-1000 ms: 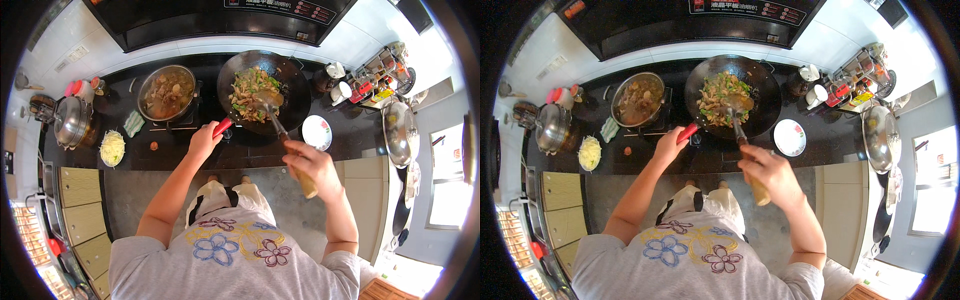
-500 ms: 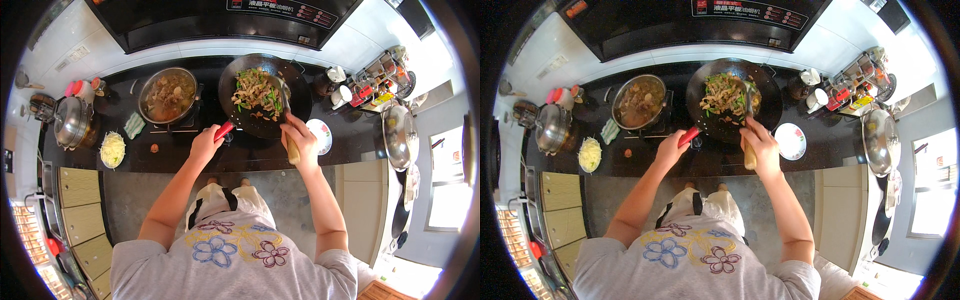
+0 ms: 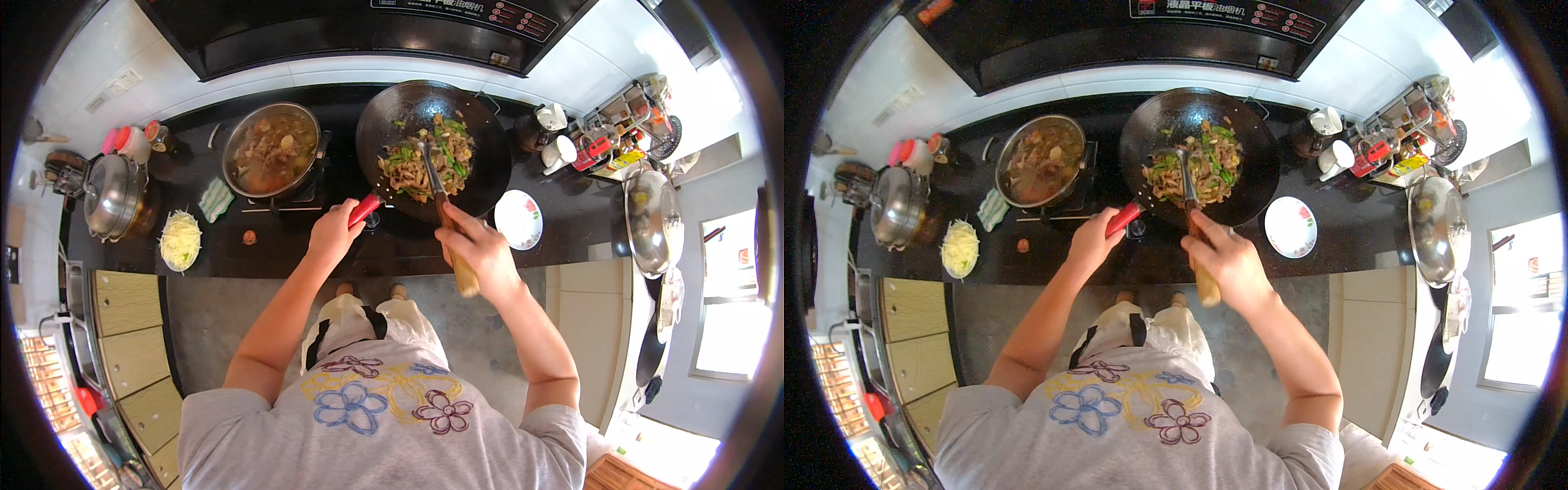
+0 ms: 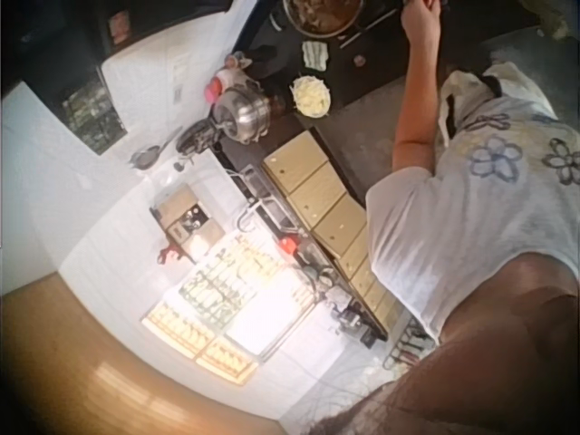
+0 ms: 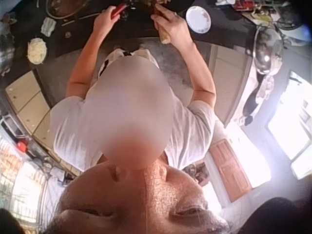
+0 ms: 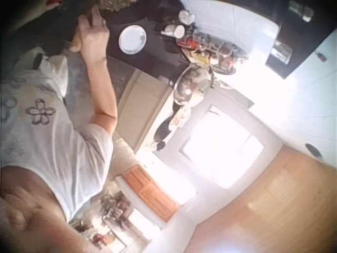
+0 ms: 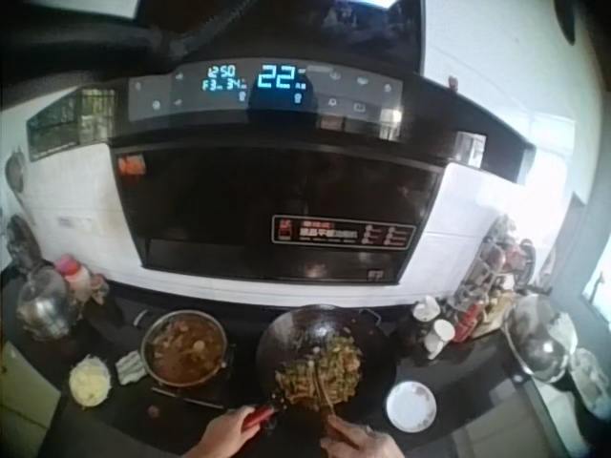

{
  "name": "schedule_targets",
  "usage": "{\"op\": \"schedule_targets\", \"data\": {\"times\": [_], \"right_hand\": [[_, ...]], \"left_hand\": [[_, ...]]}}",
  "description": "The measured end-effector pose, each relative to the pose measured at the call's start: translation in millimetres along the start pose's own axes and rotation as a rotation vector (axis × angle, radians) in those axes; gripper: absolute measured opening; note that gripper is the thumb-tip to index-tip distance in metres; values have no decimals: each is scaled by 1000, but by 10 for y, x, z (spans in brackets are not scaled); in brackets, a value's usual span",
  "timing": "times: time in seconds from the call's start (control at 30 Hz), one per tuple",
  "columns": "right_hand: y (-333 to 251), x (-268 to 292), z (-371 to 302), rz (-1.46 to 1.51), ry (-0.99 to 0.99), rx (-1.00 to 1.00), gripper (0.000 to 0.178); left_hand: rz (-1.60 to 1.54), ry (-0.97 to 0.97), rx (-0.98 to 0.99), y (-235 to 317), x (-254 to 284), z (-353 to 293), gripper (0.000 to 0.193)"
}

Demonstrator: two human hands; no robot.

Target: The person washes shredded vegetables in a colander under running water, then transfers them to a bowl. They stir-fry meat and vegetables in a wok using a spatula, add water from a plate, and stir a pot of soup. The person cleans the countertop with a cloth and handles various containers and ingredients.

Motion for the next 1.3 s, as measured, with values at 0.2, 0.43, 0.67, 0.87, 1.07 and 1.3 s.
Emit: {"op": "schedule_targets", "data": {"times": [0.2, 0.43, 0.67, 0.87, 1.07, 1.3], "right_hand": [[12, -201, -76, -2, 24, -19, 27], [841, 521, 92, 112, 446, -371, 15], [1875, 806, -202, 260, 726, -936, 11], [2369, -346, -572, 940, 802, -911, 14], [825, -11, -191, 211, 331, -283, 23], [27, 481, -185, 57, -16, -51, 29]], "left_hand": [[-26, -49, 51, -2, -41, 11, 39], [-40, 10, -4, -4, 19, 15, 37], [-19, -13, 37, -20, 23, 11, 38], [-23, -72, 56, 6, -39, 30, 39], [0, -71, 79, -52, -9, 17, 41], [-53, -45, -4, 101, 36, -21, 43]]}}
Point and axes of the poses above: each hand's wrist, its own z-axis towards the middle knuckle, its own x-axis out of the back of the hand, y = z × x, the point moved 9 cm from there along z, towards the middle knuckle, and after that the axes turned 7 degrees about y, right-handed, at the moved point
